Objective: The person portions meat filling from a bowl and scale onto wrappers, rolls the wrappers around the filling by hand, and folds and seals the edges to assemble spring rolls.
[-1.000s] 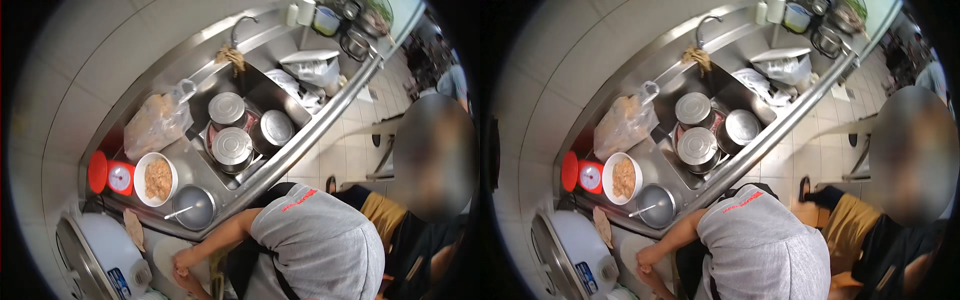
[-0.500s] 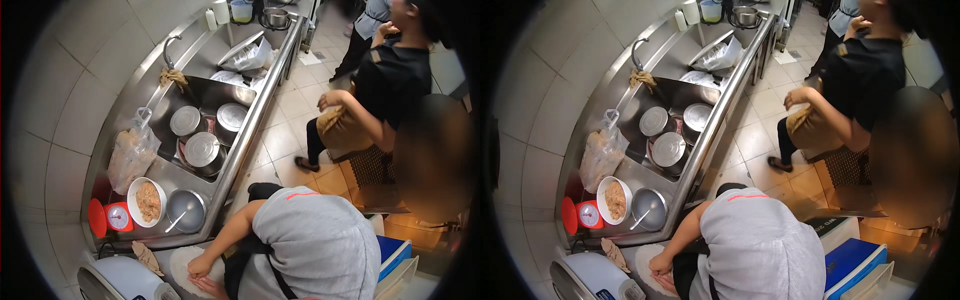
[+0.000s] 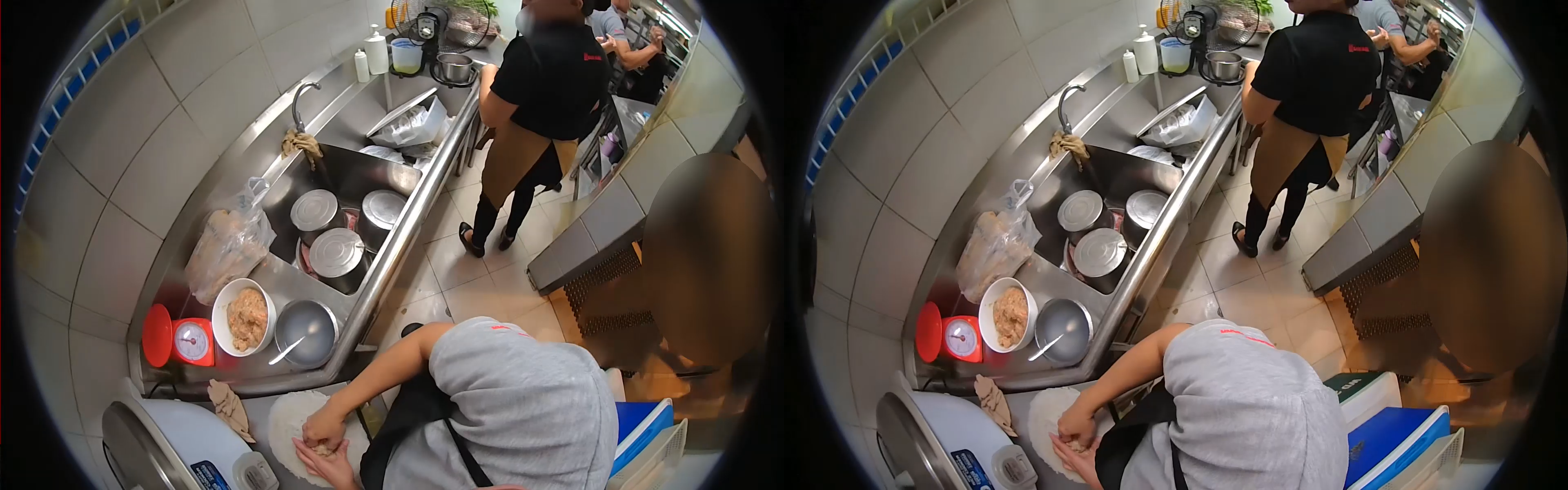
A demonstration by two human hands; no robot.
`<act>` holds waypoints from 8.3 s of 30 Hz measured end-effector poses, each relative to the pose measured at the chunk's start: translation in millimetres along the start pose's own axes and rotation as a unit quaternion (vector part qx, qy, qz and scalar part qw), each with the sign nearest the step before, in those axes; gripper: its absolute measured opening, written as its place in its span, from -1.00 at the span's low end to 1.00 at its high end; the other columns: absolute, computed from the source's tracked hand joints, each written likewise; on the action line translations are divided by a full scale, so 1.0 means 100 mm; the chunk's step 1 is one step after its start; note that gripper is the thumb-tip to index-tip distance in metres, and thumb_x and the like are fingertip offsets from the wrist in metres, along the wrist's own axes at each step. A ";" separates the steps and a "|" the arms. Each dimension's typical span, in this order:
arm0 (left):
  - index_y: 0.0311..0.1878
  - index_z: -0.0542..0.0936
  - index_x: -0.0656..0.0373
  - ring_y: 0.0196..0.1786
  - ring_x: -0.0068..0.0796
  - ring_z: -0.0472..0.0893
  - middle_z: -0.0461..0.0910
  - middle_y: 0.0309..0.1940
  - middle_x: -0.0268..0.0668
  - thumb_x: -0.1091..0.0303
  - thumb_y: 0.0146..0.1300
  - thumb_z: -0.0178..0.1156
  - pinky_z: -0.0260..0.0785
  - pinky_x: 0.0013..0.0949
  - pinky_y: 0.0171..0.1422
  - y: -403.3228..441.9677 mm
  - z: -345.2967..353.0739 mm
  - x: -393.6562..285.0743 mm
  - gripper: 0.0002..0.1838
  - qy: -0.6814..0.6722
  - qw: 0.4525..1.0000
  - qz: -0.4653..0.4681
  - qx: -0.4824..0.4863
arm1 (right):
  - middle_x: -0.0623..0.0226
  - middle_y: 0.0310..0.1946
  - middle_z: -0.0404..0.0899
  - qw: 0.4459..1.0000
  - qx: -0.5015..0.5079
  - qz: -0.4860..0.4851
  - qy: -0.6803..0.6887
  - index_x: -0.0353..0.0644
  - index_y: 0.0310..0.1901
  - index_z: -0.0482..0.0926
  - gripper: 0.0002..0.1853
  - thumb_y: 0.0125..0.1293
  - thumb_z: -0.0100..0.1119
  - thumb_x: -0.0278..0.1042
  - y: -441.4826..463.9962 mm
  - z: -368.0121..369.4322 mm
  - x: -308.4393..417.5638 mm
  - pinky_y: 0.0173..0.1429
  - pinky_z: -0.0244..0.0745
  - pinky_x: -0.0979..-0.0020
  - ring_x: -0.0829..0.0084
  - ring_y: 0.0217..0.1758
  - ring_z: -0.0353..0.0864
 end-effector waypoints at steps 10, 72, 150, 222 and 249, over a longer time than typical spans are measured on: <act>0.38 0.18 0.01 0.22 -0.13 0.39 0.36 0.16 -0.27 0.54 -0.66 0.57 0.16 -0.05 0.30 0.04 0.03 -0.04 0.29 -0.030 0.996 -0.033 -0.071 | 0.27 -0.12 0.48 0.996 -0.063 0.029 -0.054 -0.10 -0.26 0.60 -0.52 -0.14 0.36 0.08 -0.08 -0.08 0.17 0.06 0.21 0.14 0.17 0.05 0.35; 0.12 0.52 0.27 0.03 -0.17 0.50 0.55 -0.01 -0.17 0.20 -0.10 0.45 0.35 -0.26 0.14 -0.18 -0.12 -0.53 -0.33 -0.130 0.977 -0.099 -0.139 | 0.16 -0.09 0.48 0.997 0.006 -0.079 0.019 -0.23 0.04 0.56 -0.51 -0.02 0.35 -0.50 -0.29 -0.59 0.24 0.08 0.43 0.26 0.15 -0.01 0.47; 0.12 0.54 0.12 -0.02 -0.18 0.50 0.49 -0.03 -0.21 0.16 -0.11 0.44 0.36 -0.24 0.06 -0.33 -0.29 -0.71 -0.36 -0.083 0.984 -0.103 -0.117 | 0.25 -0.17 0.49 0.996 0.026 -0.045 -0.072 -0.24 -0.12 0.61 -0.57 -0.07 0.41 -0.27 -0.43 -0.95 0.40 0.08 0.36 0.25 0.23 0.01 0.43; -0.08 0.64 0.20 -0.13 -0.32 0.47 0.51 -0.24 -0.32 0.20 0.02 0.33 0.30 -0.25 0.00 0.15 0.00 -1.01 -0.60 -0.070 0.987 -0.114 -0.089 | 0.06 -0.28 0.58 0.996 -0.036 0.074 0.015 -0.33 -0.08 0.59 -0.66 0.04 0.20 -0.62 -0.63 -1.01 0.27 -0.17 0.50 0.26 0.05 -0.31 0.60; -0.02 0.62 0.08 0.04 -0.39 0.45 0.50 -0.05 -0.38 0.07 -0.05 0.35 0.19 -0.25 0.03 -0.22 -0.22 -0.86 -0.50 0.001 0.990 -0.107 -0.092 | 0.31 -0.15 0.53 0.993 0.053 -0.046 -0.095 -0.16 -0.15 0.64 -0.67 -0.04 0.34 -0.44 -0.41 -0.94 0.51 0.02 0.45 0.28 0.24 -0.05 0.49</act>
Point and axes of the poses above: each hand's wrist, its own y-axis towards the middle knuckle, its own z-axis out of the palm, x = y × z, the point moved 4 cm from there along y, towards the middle knuckle
